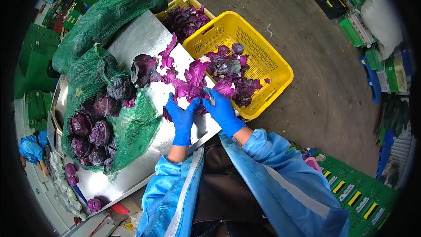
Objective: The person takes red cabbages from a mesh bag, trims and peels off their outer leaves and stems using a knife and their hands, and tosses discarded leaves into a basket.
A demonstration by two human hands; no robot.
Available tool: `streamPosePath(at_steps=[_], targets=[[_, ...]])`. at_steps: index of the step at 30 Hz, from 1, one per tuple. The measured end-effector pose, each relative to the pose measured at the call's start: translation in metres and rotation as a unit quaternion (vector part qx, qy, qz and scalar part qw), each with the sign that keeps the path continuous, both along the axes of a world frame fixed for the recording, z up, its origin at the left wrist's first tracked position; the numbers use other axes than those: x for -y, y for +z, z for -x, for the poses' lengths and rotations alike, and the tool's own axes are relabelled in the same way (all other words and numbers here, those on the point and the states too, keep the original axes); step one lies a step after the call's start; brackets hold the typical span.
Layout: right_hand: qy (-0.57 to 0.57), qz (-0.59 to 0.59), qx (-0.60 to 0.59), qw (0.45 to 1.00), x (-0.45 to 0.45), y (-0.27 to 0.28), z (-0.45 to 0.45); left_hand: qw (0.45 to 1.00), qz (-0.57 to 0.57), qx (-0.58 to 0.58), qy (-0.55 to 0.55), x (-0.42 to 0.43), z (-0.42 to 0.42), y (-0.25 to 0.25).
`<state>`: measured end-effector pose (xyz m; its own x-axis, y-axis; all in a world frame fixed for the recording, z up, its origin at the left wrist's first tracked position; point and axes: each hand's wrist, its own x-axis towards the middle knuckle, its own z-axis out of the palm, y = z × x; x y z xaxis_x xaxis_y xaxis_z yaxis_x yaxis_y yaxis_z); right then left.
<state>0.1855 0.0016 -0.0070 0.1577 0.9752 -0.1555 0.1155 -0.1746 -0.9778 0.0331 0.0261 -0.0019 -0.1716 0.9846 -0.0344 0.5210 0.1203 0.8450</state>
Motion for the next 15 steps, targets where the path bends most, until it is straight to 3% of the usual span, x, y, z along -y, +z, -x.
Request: streamPosePath(at_steps=[1,3,5,7,9,11,13,15], targets=[[-0.017,-0.069,0.013,0.997,0.002,-0.008,0.002,0.998,-0.002,0.052,0.017,0.0,0.001,0.0],[-0.03,-0.061,0.008,0.998,0.002,-0.014,-0.002,0.994,-0.009,0.104,0.033,-0.005,0.006,-0.003],[0.017,-0.059,0.088,0.994,0.004,-0.014,-0.007,0.968,0.028,0.235,0.088,-0.007,0.017,-0.014],[0.025,0.018,0.092,0.995,-0.009,0.008,-0.012,0.894,0.106,0.418,0.12,-0.011,0.02,0.014],[0.037,-0.035,0.113,0.992,-0.026,0.014,-0.024,0.848,0.122,0.508,0.092,-0.013,0.03,0.02],[0.03,-0.124,0.162,0.978,-0.049,0.009,-0.035,0.819,0.145,0.545,0.102,-0.012,0.035,0.032],[0.043,-0.087,0.208,0.973,-0.076,0.026,-0.059,0.788,0.166,0.582,0.114,-0.012,0.042,0.034],[0.026,-0.039,0.301,0.952,-0.106,0.035,-0.076,0.716,0.173,0.668,0.105,-0.012,0.052,0.031]])
